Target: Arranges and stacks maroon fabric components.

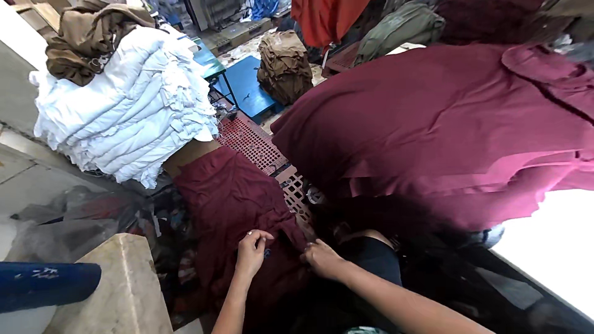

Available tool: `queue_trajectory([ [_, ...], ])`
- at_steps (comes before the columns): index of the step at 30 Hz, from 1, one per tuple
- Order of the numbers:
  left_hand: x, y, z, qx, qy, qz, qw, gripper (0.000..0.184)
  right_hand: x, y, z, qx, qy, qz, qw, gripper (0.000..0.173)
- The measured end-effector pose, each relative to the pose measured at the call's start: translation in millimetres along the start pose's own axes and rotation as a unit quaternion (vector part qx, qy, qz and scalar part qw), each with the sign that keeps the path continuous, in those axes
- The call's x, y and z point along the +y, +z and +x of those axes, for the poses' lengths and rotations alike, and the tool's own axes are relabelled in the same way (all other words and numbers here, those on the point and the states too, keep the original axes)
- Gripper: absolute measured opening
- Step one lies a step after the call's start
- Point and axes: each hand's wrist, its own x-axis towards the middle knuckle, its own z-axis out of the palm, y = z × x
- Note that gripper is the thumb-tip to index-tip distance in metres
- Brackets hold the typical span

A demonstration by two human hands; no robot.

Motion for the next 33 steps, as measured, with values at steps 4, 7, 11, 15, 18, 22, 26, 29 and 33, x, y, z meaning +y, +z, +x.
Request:
queue_trajectory([
  [4, 15, 26, -13, -0.12, -0.037, 0.091, 0.988, 0.041, -9, -39, -4, 0.142, -0.018, 0.06, 0.988, 0.022],
  [7, 14, 36, -11, -0.121, -0.038, 0.141, 0.982, 0.031, -22, -20, -1, 0.242, -0.042, 0.084, 0.966, 0.023],
  [11, 1, 18, 9, -0.082, -0.074, 0.04, 0.993, 0.027, -19, 42, 10, 0.183, -0.19, 0.034, 0.964, 0.019],
  [15, -5, -13, 24, -0.014, -0.065, -0.03, 0.997, 0.017, -9, 65, 19, 0.048, -0.129, -0.055, 0.989, 0.037],
  [18, -15, -29, 24, 0.018, -0.005, -0.052, 0.998, 0.017, -12, 49, 18, -0.007, -0.025, -0.07, 0.997, 0.041],
  [22, -16, -31, 15, 0.044, 0.011, 0.034, 0.998, 0.022, -17, 20, 15, -0.038, -0.006, -0.08, 0.996, 0.03],
  [26, 2, -9, -3, -0.058, -0.018, 0.12, 0.991, 0.047, -24, -32, 7, 0.087, -0.027, -0.004, 0.996, 0.028],
  [29, 5, 20, -10, -0.129, -0.022, 0.209, 0.969, 0.048, -33, -34, 12, 0.163, -0.017, 0.018, 0.986, 0.027],
  [33, -6, 21, 0, -0.105, -0.027, 0.159, 0.981, 0.027, -35, 24, 13, 0.24, -0.151, 0.038, 0.958, 0.022],
])
